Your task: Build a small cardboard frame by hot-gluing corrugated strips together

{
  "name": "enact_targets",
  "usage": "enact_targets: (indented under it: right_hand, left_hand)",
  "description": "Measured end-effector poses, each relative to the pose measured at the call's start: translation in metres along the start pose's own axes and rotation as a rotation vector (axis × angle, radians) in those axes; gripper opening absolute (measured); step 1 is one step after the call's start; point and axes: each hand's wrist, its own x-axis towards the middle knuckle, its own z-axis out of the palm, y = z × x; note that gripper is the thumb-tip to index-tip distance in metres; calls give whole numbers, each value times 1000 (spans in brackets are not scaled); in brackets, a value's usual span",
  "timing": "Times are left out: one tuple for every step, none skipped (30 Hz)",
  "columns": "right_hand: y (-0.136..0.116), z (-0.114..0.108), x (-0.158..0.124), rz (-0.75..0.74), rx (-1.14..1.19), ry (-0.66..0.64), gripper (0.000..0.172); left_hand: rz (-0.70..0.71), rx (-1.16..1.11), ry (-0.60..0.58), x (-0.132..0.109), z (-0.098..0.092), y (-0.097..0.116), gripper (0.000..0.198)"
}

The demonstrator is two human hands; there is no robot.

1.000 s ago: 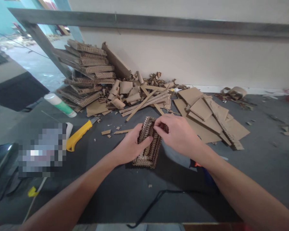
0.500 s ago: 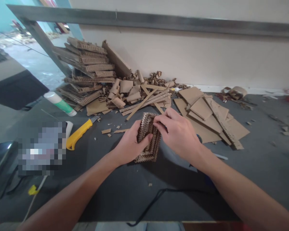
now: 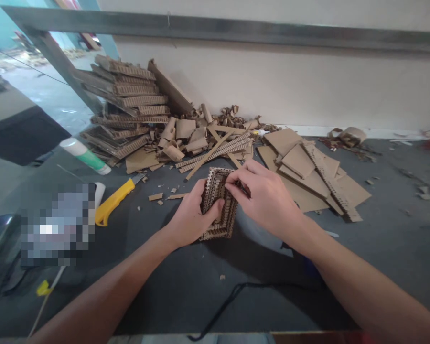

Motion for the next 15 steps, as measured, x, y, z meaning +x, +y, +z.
enact_targets:
  right_hand:
    - [0,-3,0,-6,6,14,13]
    - [0,-7,-1,-13,6,36,11]
    - [-1,-10,-2,-17,1,60,9]
    - [-2,-13,-3,-15,-9,82,9]
    - [-3,-16,-3,-9,-20,100,9]
    - [-4,-18,-4,-2,-30,109,9]
    - [-5,-19,-4,3,-37,112,9]
    - [-5,-19,-5,4,-40,110,9]
    - [-6,-19,-5,2,-39,105,10]
    - [-7,-18,-5,-1,-37,105,10]
    - [-7,-16,-5,-3,-29,110,10]
    - [-7,-15,-5,-5,-15,121,10]
    - [-7,-13,-4,-8,4,137,10]
    - [-7,-11,-4,-12,26,152,11]
    - [-7,-9,-4,-16,48,161,12]
  left_hand:
    - [-6,-18,4,0,0,0,26]
    - [-10,-37,11,0,0,0,27]
    - [-12,-53,22,-1,-1,1,28]
    - [-9,-66,35,-1,-1,1,29]
    - [-6,-80,46,-1,-2,2,30]
    - [-6,-97,52,-1,-2,3,31]
    - [-10,-121,49,-1,-2,3,32]
    - [-16,-149,42,-1,-3,4,32]
    - [-23,-180,32,-1,-3,4,32]
    - [-28,-213,23,0,-3,5,32]
    - [-30,-249,11,0,-4,5,32]
    - [-26,-285,0,1,-4,6,32]
    - [-15,-319,-13,1,-4,6,32]
    - [-2,-349,-29,2,-4,6,32]
    - [10,-370,-46,2,-5,7,33]
